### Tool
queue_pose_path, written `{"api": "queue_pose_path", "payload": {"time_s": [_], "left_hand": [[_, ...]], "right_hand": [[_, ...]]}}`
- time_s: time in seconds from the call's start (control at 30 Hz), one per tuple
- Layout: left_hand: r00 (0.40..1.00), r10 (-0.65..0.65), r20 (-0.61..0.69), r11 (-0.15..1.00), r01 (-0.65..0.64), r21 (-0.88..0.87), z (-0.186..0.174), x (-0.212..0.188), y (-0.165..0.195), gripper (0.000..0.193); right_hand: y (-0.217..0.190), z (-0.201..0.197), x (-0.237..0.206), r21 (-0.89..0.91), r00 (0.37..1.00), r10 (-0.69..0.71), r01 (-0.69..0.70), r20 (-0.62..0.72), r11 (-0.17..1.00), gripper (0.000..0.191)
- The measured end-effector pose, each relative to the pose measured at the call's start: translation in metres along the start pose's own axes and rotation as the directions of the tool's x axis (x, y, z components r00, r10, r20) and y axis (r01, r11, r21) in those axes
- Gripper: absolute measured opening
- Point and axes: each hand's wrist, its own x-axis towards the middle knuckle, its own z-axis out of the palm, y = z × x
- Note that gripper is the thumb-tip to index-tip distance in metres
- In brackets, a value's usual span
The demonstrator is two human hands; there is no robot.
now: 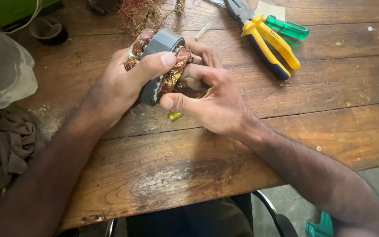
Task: The person holds a motor stator on a wooden workbench and uses a yellow screwdriver to pry and loosen the copper windings from the slots. They then set the screwdriver down, use pliers to grip the windings, and pull the copper out by hand, working around the stator.
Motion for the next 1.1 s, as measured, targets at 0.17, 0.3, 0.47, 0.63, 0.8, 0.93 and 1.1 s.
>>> {"api": "queue_pose_path", "payload": {"time_s": [0.17, 0.3, 0.47, 0.63, 0.8, 0.93, 1.1], "left_hand": [[1.0, -0.004, -0.003, 1.0, 0.004, -0.002, 0.0, 0.0, 0.0, 0.04], [1.0, -0.006, 0.0, 1.0, 0.006, -0.007, -0.001, 0.0, -0.001, 0.04], [1.0, -0.009, -0.004, 1.0, 0.009, 0.0, -0.001, 0.001, -0.002, 0.041], [1.0, -0.012, -0.015, 1.0, 0.012, 0.005, -0.001, 0.002, -0.003, 0.041], [1.0, -0.011, -0.015, 1.0, 0.011, 0.007, -0.001, 0.001, -0.003, 0.041], [1.0, -0.004, -0.01, 1.0, 0.004, 0.01, -0.002, 0.002, -0.003, 0.04], [1.0, 0.006, -0.005, 1.0, -0.006, -0.002, -0.001, 0.002, -0.004, 0.04]], "right_hand": [[-0.003, -0.001, 0.0, -0.007, 1.0, 0.0, 0.0, 0.005, 1.0, 0.055], [-0.005, -0.002, 0.001, -0.003, 1.0, 0.02, -0.02, 0.019, 1.0, 0.056], [-0.01, -0.003, 0.002, -0.052, 0.999, -0.015, 0.016, 0.028, 0.999, 0.051], [-0.016, -0.003, 0.002, -0.117, 1.0, -0.018, 0.021, 0.025, 0.993, 0.052], [-0.019, -0.003, 0.002, -0.14, 1.0, -0.017, 0.018, 0.014, 0.99, 0.055], [-0.02, -0.004, 0.003, -0.135, 1.0, -0.009, 0.012, 0.019, 0.991, 0.054], [-0.019, -0.004, 0.002, -0.133, 1.0, -0.001, 0.004, 0.024, 0.991, 0.052]]}}
